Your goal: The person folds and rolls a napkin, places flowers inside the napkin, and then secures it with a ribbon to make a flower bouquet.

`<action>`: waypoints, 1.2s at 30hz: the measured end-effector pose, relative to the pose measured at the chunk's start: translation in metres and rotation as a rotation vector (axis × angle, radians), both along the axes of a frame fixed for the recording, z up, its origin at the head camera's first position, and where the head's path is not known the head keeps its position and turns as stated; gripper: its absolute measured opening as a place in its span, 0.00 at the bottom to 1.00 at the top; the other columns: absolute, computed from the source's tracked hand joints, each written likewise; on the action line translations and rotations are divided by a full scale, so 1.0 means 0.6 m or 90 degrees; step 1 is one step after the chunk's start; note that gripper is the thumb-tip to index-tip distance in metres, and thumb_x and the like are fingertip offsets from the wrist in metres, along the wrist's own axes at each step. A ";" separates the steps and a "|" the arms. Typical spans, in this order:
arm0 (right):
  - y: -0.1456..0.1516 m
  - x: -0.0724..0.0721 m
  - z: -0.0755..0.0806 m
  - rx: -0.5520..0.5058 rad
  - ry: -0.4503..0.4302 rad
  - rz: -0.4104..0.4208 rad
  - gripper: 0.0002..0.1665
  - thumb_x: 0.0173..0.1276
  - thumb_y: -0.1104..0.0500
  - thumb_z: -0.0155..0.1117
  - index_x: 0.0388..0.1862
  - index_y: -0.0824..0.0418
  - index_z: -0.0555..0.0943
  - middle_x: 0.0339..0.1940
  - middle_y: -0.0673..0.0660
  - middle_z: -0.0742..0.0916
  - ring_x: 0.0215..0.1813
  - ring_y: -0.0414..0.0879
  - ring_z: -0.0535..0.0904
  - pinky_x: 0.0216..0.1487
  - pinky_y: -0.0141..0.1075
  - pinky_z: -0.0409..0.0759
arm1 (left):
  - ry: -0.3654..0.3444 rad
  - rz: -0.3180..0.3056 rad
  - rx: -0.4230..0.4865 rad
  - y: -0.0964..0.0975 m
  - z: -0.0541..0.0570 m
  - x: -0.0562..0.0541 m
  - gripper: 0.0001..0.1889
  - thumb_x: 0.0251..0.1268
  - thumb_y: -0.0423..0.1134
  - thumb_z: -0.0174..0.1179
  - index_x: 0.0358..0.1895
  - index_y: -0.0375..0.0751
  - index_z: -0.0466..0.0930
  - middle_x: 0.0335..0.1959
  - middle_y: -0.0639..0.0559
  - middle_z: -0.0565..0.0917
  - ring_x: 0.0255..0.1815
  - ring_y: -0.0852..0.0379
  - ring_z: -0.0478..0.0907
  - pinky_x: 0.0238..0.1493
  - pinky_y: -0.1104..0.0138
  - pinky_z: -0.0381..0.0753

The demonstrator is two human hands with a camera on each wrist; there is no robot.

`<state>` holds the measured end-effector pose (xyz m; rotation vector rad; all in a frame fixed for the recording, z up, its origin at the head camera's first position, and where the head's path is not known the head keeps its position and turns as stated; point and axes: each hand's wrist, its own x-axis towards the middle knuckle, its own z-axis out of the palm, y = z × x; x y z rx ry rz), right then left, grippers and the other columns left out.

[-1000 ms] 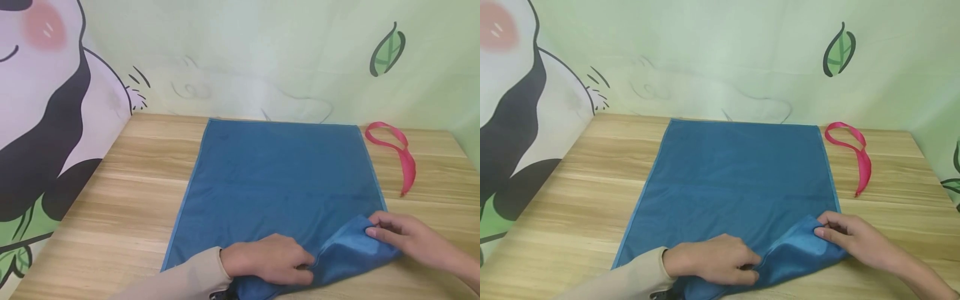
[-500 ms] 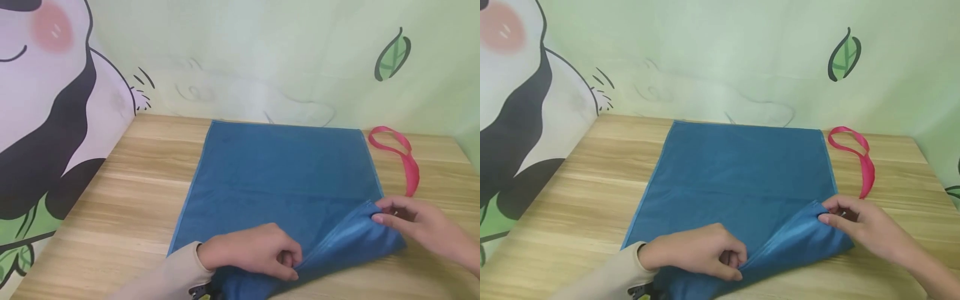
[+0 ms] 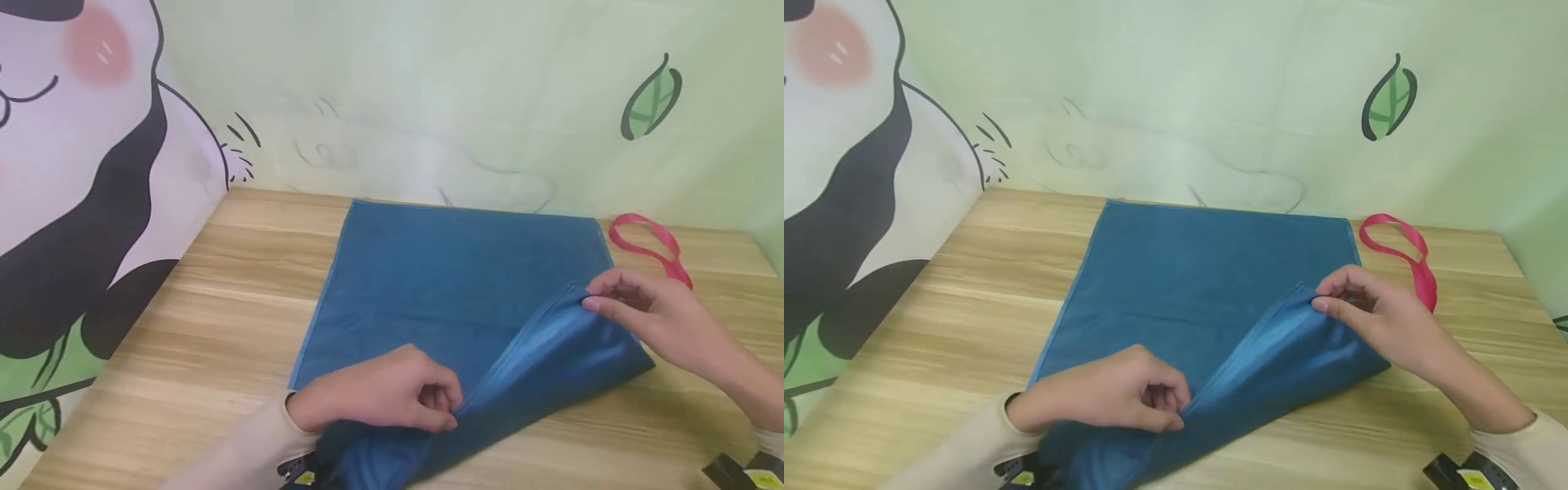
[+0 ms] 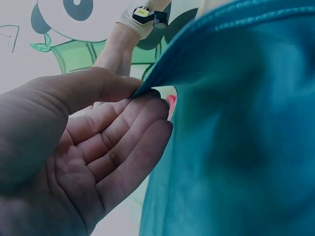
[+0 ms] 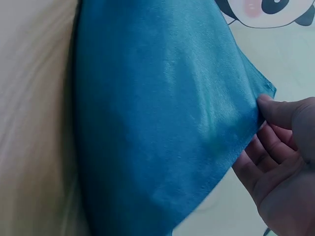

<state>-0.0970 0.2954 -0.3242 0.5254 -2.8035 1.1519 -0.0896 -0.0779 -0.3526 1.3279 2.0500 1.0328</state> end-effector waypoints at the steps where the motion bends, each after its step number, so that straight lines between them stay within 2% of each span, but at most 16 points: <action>1: -0.005 -0.008 0.001 -0.006 0.011 0.005 0.12 0.70 0.67 0.74 0.49 0.56 0.86 0.39 0.50 0.89 0.40 0.39 0.84 0.42 0.23 0.79 | 0.000 0.012 0.003 -0.003 0.002 -0.002 0.02 0.68 0.32 0.70 0.40 0.40 0.86 0.30 0.63 0.85 0.33 0.78 0.79 0.41 0.77 0.82; 7: -0.030 -0.046 0.010 -0.023 0.049 -0.006 0.11 0.71 0.63 0.75 0.50 0.57 0.86 0.40 0.50 0.89 0.41 0.36 0.83 0.45 0.20 0.77 | -0.018 0.077 0.028 -0.024 0.018 -0.016 0.03 0.67 0.30 0.67 0.40 0.41 0.86 0.31 0.65 0.86 0.34 0.74 0.81 0.41 0.73 0.84; 10: -0.040 -0.056 0.017 -0.012 0.025 -0.046 0.11 0.73 0.57 0.74 0.52 0.55 0.86 0.43 0.50 0.89 0.44 0.36 0.82 0.47 0.19 0.75 | -0.023 0.100 0.039 -0.032 0.024 -0.023 0.04 0.67 0.29 0.66 0.41 0.40 0.86 0.32 0.65 0.87 0.35 0.72 0.82 0.41 0.71 0.85; 13: -0.052 -0.070 0.023 -0.008 0.008 -0.062 0.13 0.75 0.54 0.73 0.55 0.55 0.85 0.46 0.53 0.88 0.47 0.38 0.82 0.49 0.20 0.74 | -0.022 0.120 0.043 -0.040 0.029 -0.030 0.04 0.67 0.29 0.66 0.42 0.39 0.86 0.33 0.64 0.88 0.35 0.71 0.83 0.41 0.70 0.85; 16: -0.070 -0.086 0.026 -0.027 0.014 -0.050 0.13 0.76 0.55 0.72 0.55 0.57 0.85 0.46 0.53 0.88 0.47 0.38 0.81 0.50 0.20 0.74 | -0.007 0.140 0.042 -0.048 0.032 -0.037 0.04 0.66 0.30 0.68 0.41 0.39 0.87 0.32 0.63 0.87 0.34 0.70 0.83 0.41 0.69 0.85; 21: -0.101 -0.113 0.023 -0.093 0.032 -0.023 0.12 0.75 0.60 0.72 0.53 0.63 0.85 0.44 0.54 0.88 0.46 0.36 0.83 0.51 0.20 0.76 | 0.042 0.165 0.037 -0.060 0.033 -0.053 0.02 0.68 0.32 0.69 0.40 0.39 0.88 0.30 0.63 0.87 0.33 0.71 0.82 0.40 0.69 0.85; 25: -0.119 -0.133 0.022 -0.094 0.032 -0.025 0.14 0.75 0.57 0.72 0.54 0.63 0.85 0.47 0.58 0.88 0.53 0.44 0.85 0.54 0.21 0.75 | 0.052 0.187 0.037 -0.074 0.032 -0.065 0.02 0.68 0.32 0.69 0.41 0.39 0.88 0.30 0.63 0.87 0.32 0.70 0.83 0.40 0.68 0.85; 28: -0.130 -0.148 0.026 -0.084 0.031 -0.021 0.15 0.77 0.55 0.71 0.55 0.63 0.84 0.49 0.59 0.89 0.58 0.53 0.84 0.59 0.26 0.74 | 0.049 0.206 0.037 -0.084 0.033 -0.073 0.03 0.68 0.31 0.69 0.41 0.39 0.88 0.30 0.62 0.87 0.31 0.68 0.83 0.38 0.68 0.85; 30: -0.137 -0.157 0.029 -0.087 0.033 -0.015 0.15 0.77 0.55 0.70 0.55 0.63 0.84 0.50 0.59 0.89 0.59 0.56 0.84 0.62 0.33 0.76 | 0.041 0.216 0.038 -0.090 0.033 -0.080 0.03 0.68 0.31 0.69 0.41 0.38 0.88 0.30 0.61 0.87 0.30 0.67 0.83 0.36 0.67 0.84; 34: -0.150 -0.174 0.034 -0.099 0.041 -0.007 0.14 0.78 0.57 0.69 0.53 0.65 0.84 0.49 0.61 0.89 0.59 0.56 0.83 0.68 0.52 0.77 | 0.014 0.231 0.044 -0.101 0.035 -0.089 0.03 0.68 0.30 0.68 0.42 0.37 0.87 0.29 0.59 0.86 0.29 0.63 0.82 0.34 0.66 0.84; 36: -0.156 -0.182 0.035 -0.105 0.039 -0.008 0.13 0.78 0.58 0.69 0.53 0.65 0.84 0.48 0.62 0.89 0.58 0.55 0.82 0.68 0.57 0.76 | 0.002 0.237 0.048 -0.106 0.036 -0.092 0.04 0.68 0.29 0.68 0.43 0.36 0.87 0.29 0.57 0.86 0.28 0.61 0.82 0.34 0.65 0.85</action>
